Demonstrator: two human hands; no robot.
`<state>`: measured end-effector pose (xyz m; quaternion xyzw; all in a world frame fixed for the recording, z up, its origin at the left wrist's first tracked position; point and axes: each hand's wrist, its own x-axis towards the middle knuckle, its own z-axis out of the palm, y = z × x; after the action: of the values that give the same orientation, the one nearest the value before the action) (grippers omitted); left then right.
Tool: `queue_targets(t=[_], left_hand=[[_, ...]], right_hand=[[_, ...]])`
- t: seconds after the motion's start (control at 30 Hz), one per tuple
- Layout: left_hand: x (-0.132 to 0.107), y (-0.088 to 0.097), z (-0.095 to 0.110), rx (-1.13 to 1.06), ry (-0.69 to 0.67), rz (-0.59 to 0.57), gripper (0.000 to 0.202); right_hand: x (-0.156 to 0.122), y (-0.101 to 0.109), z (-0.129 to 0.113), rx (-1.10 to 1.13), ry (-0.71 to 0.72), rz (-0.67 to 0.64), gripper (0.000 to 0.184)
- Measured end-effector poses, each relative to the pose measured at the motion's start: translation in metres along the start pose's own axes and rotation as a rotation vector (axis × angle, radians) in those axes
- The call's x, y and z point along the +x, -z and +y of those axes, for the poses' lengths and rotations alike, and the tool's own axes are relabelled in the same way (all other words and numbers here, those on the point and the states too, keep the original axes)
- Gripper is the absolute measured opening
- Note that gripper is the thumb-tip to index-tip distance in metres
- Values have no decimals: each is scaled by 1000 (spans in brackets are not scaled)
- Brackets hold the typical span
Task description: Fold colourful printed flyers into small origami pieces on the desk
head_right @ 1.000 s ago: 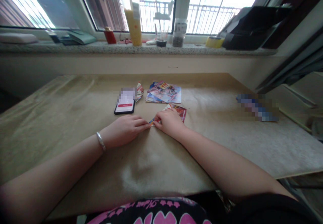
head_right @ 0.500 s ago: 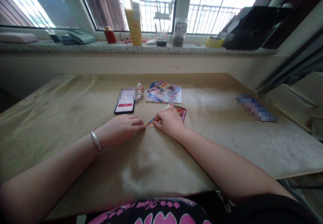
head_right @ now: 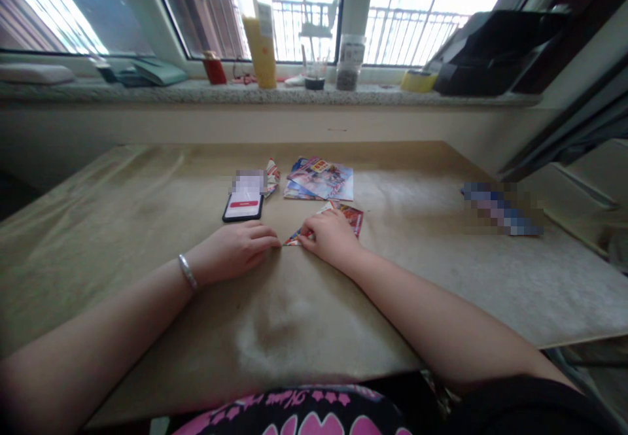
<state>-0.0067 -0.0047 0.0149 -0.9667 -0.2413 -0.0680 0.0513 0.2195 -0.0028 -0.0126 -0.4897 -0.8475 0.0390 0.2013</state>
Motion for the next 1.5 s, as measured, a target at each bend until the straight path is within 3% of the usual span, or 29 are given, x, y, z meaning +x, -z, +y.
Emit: queue_targets(t=[0.13, 0.33, 0.53, 0.77, 1.0, 1.17, 1.5], left_hand=[[2, -4, 2, -18, -31, 75, 34], [3, -5, 4, -10, -41, 64, 31], [3, -7, 4, -38, -31, 72, 32], [3, -9, 5, -67, -26, 61, 34], [3, -8, 8, -50, -6, 60, 33], [4, -9, 6, -47, -18, 69, 30], [4, -10, 6, -95, -6, 74, 26]], right_hand=[[2, -1, 0, -24, 84, 12, 15], [6, -4, 6, -10, 183, 43, 16], [7, -2, 5, -31, 188, 61, 16], [5, 1, 9, -83, 234, 199, 12], [-1, 11, 18, -186, 537, 162, 15], [-2, 13, 13, -316, 595, 180, 17], [0, 6, 19, -130, 630, 8, 24]])
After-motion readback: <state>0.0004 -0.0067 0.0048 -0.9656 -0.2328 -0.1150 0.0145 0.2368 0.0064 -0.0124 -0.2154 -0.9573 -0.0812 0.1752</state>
